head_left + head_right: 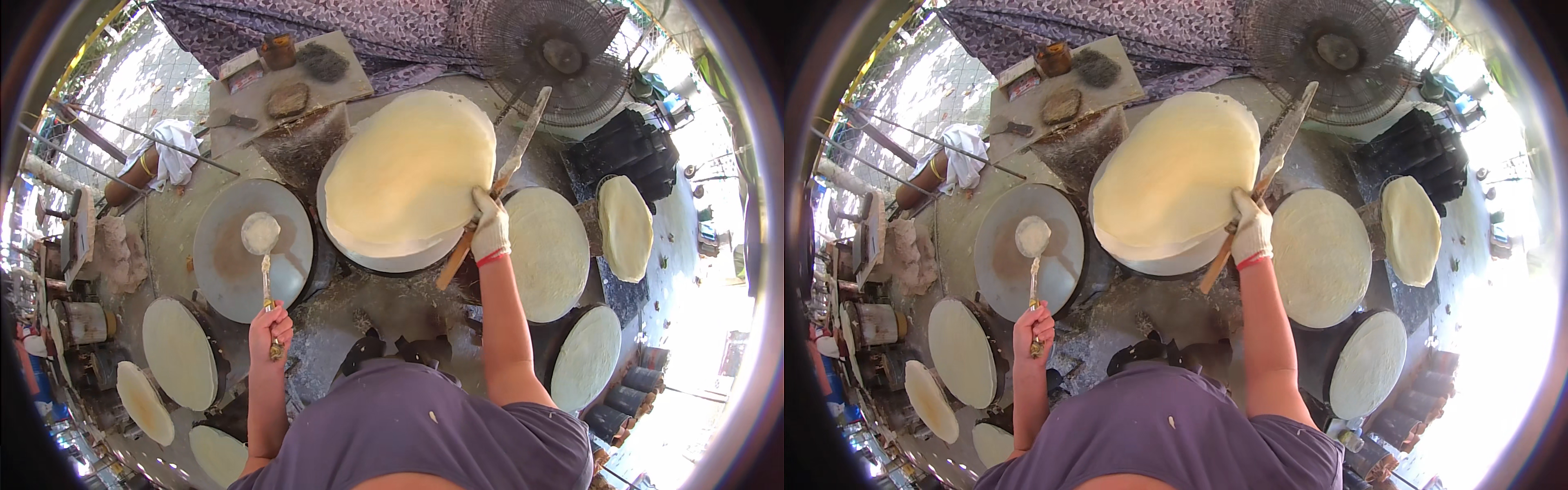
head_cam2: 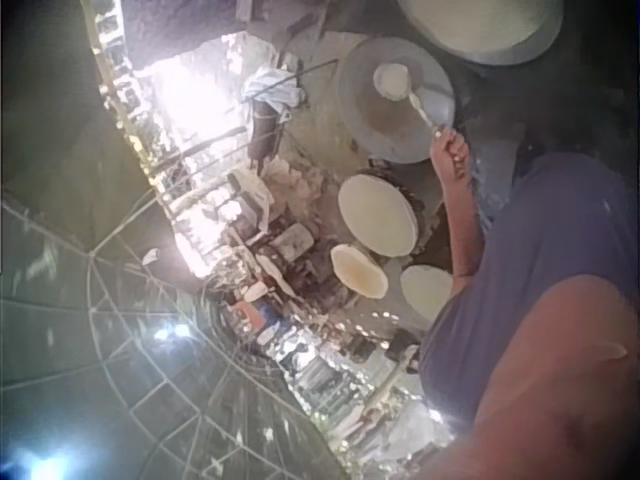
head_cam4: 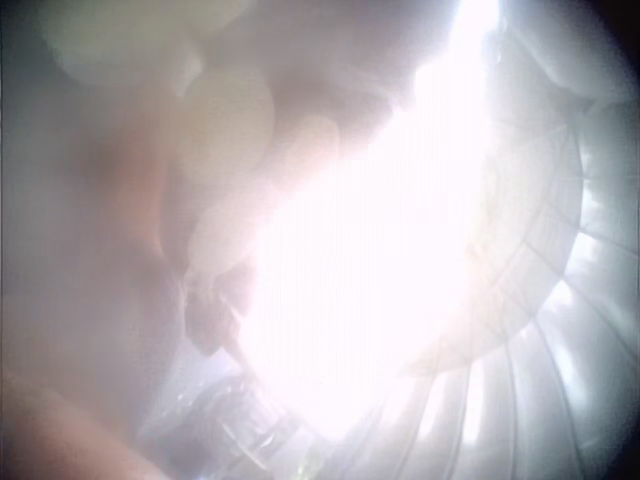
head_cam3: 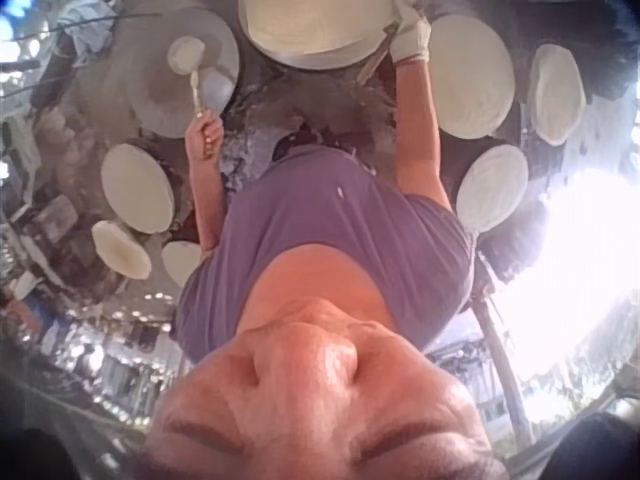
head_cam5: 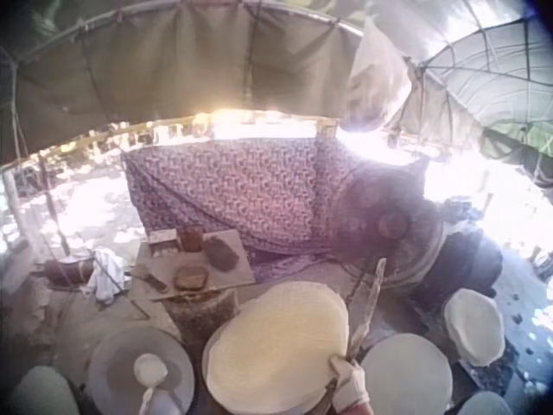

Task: The person scoops batter from a large metal bowl and pours it onto several hot, round griddles. They use a wooden stick to spread the batter into thin, circular crepes and then lift the cooked crepes off the griddles with a spatula.

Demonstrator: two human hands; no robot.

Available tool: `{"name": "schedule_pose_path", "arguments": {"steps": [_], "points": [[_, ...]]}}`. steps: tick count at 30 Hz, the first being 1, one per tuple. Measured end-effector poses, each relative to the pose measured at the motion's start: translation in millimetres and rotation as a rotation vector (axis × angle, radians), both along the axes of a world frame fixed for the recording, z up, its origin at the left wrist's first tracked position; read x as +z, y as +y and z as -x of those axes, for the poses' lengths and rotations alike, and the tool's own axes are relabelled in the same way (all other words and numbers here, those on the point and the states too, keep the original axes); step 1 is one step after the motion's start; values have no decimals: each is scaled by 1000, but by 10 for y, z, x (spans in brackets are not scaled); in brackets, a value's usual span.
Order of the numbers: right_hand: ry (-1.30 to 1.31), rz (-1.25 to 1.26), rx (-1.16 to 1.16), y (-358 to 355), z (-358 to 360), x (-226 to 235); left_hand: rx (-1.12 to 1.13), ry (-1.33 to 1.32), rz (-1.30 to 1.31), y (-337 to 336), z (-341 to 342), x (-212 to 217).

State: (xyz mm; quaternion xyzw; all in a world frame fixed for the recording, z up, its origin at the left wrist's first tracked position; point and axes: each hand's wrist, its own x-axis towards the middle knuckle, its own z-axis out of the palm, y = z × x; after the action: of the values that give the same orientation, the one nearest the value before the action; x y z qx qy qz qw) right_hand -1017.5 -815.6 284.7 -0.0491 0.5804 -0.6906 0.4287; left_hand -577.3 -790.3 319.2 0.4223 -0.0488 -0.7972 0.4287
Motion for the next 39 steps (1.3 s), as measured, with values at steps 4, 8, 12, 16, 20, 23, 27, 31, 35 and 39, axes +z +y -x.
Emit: {"name": "schedule_pose_path", "arguments": {"steps": [4, 8, 12, 16, 20, 23, 27, 31, 35, 39], "points": [[141, -66, 12, 454, 746, 22, 9, -5, -7, 202, 345, -65], [300, -59, 61, 1214, 2194, 465, 0, 27, -11, 432, 939, -222], [731, -312, 87, 1900, 3579, 1623, -10, 66, -29, 688, 1651, -257], [1284, -567, 182, 2319, 4304, 2684, -49, 161, -88, 855, 2247, -241], [1823, -494, 268, 2488, 4313, 2365, -94, 123, -57, 1018, 2675, -60], [1774, -776, 173, 2719, 4559, 1250, -165, 87, -40, 1080, 2997, 17], [1663, -928, 172, 2910, 4838, -52, -183, 18, 1, 1224, 3127, 71], [1455, -980, 378, 3030, 4795, -277, -134, -51, 25, 1411, 3133, 143], [1406, -850, 345, 2693, 4458, -70, -44, -9, -40, 1605, 2796, 69], [1352, -493, 532, 2039, 3346, -66, 90, 84, 76, 2082, 2456, 288]]}}
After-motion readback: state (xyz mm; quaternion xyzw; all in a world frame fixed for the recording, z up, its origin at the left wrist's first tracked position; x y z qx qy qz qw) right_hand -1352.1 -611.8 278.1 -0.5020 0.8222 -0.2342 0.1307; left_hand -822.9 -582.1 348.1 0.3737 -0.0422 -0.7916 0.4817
